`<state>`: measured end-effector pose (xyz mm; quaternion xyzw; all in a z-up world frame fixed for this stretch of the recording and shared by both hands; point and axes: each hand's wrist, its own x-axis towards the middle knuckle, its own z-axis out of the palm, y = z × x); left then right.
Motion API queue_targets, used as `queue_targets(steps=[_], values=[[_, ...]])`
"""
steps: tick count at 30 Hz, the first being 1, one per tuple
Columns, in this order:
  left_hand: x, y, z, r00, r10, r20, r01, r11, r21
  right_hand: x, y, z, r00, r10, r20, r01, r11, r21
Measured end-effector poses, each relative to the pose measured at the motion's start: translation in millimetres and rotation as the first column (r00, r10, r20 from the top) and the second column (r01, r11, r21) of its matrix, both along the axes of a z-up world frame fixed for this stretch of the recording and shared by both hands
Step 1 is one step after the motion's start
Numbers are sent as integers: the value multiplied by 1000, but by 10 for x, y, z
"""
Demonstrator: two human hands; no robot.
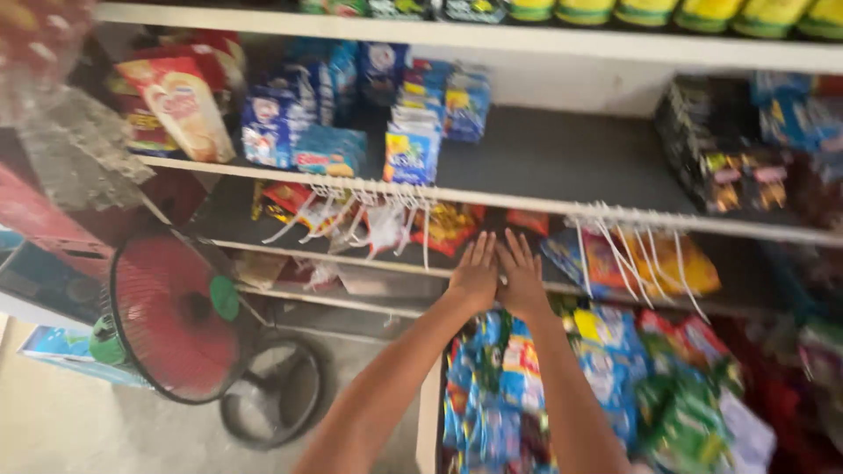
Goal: Organizing and restocking powdered drink sachets from a large bin onto grocery store shelves.
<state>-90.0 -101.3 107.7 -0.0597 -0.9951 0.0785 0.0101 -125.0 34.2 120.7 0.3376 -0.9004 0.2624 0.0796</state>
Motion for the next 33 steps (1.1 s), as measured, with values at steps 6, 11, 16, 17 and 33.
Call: queue_targets(steps=[6,11,16,17,33], values=[[905,914,-648,883,-187,432,-18,904,428,1059,1225,-599,999,-14,49,2,974,225],[1314,1591,-1528,791,-345,506,14,836,548,1741,2055,-702,906,-273,325,84,865,494],[1443,2049,-2271,816,-388,428,-123,607,785,2134,2803,-1387,878,-339,337,174,883,435],[1436,2100,-2411,860,-367,355,-87,580,810,2195,2897,-1508,889,-313,334,196,919,341],[1729,1548,-1634,973,228,24,-168,632,756,2175,2202,-1405,941,-306,144,283,945,163]])
